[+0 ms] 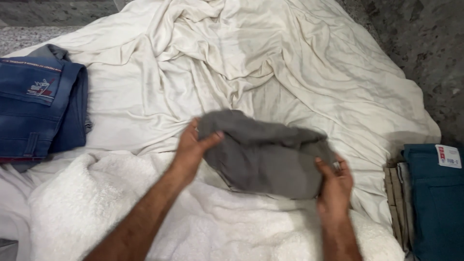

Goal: The person folds a pair of gray shorts with red accents on a white bedsheet. They smooth the fabric, fold the legs together, fold the waistband down, and then fold the shorts in half before placing them on a stack of other folded clothes.

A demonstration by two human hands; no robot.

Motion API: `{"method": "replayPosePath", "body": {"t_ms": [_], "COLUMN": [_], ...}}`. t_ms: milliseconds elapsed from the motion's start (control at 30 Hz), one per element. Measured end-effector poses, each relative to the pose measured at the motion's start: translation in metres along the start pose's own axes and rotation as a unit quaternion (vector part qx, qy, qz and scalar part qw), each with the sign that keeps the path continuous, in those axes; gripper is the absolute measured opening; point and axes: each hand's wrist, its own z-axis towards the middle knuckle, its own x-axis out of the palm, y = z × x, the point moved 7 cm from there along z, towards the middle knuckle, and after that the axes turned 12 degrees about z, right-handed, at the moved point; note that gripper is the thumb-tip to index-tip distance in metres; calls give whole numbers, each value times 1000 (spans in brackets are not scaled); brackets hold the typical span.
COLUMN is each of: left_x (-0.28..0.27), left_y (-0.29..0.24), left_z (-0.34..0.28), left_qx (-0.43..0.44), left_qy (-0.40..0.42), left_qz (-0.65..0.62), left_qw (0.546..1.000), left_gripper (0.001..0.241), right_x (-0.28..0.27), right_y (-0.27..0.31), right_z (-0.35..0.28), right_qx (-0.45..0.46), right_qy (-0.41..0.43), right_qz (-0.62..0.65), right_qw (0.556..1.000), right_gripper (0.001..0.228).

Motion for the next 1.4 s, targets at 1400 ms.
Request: {"method": "replayPosePath", "body": {"t_ms": [1400], "left_x": [-47], "left_y": [17], "left_z": [14], "left_qx": [88], "left_qy": [-123], "left_qz": [586], "left_qw": [796], "left_gripper": [81], "right_x": [-49], "right_y": [-87], "right_z": [21], "right_qx": [86], "right_qy": [166], "right_qz": [-130], "right_qw": [974], "right_gripper": [33]}}
